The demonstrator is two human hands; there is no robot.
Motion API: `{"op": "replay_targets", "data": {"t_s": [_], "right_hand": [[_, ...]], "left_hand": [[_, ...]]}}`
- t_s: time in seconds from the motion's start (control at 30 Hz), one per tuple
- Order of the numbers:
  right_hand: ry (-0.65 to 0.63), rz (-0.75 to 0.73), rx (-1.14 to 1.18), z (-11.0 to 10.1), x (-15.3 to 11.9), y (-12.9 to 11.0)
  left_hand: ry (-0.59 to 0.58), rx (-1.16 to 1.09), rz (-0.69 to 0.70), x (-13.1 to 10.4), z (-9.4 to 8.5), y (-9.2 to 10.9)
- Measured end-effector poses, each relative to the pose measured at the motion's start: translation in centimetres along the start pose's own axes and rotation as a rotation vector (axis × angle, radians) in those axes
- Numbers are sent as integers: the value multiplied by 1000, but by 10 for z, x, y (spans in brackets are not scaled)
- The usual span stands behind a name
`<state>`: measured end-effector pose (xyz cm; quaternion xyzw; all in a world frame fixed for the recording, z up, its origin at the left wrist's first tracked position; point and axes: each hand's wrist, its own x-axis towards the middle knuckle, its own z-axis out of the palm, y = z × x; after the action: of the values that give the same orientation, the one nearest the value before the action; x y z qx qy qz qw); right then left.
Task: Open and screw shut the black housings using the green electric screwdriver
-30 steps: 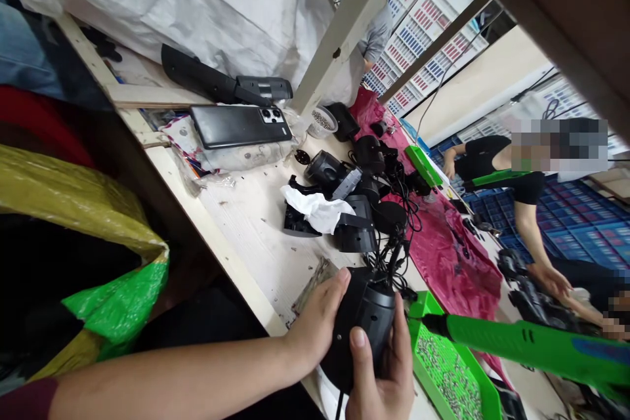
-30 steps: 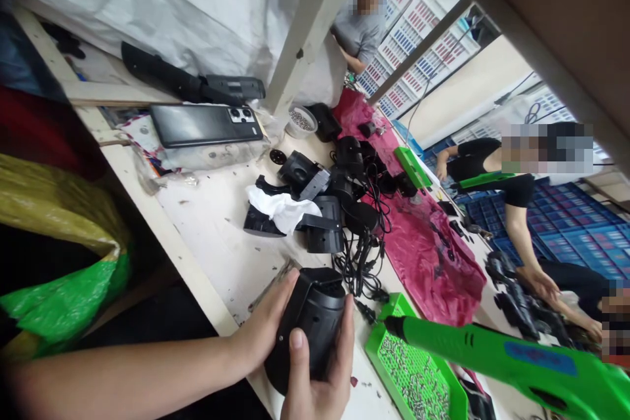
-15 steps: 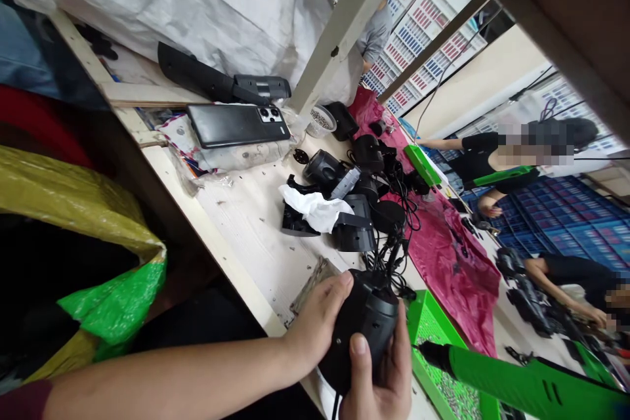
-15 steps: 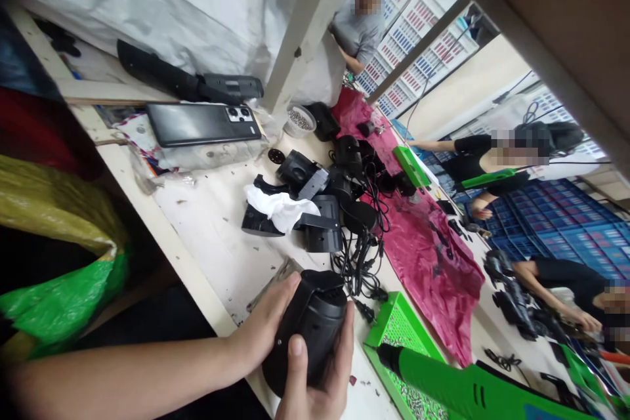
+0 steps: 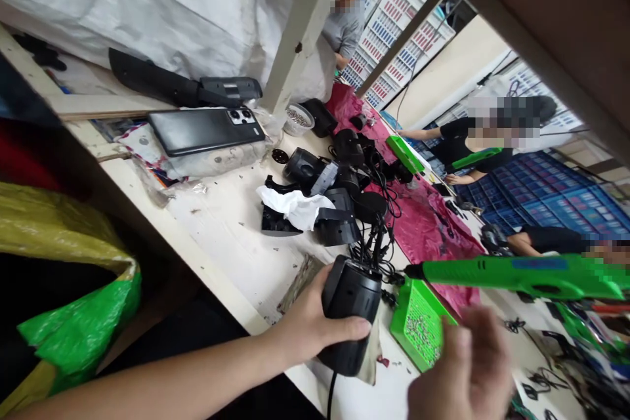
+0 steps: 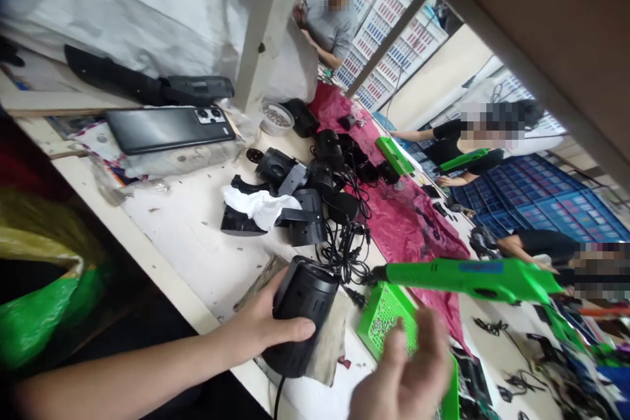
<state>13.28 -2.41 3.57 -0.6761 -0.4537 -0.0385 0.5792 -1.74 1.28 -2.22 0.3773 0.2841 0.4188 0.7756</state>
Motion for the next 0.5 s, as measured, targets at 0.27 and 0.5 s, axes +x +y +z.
{"op": "replay_targets", "data": {"t_s": [0.27,0.5], "right_hand": [[-50,25,192,29,115,19],[28,116,385,5,62,5]], "left_hand": [[-90,-92,-155,-2,-6,1],[-20,-14,-156,1,-3,1]]}}
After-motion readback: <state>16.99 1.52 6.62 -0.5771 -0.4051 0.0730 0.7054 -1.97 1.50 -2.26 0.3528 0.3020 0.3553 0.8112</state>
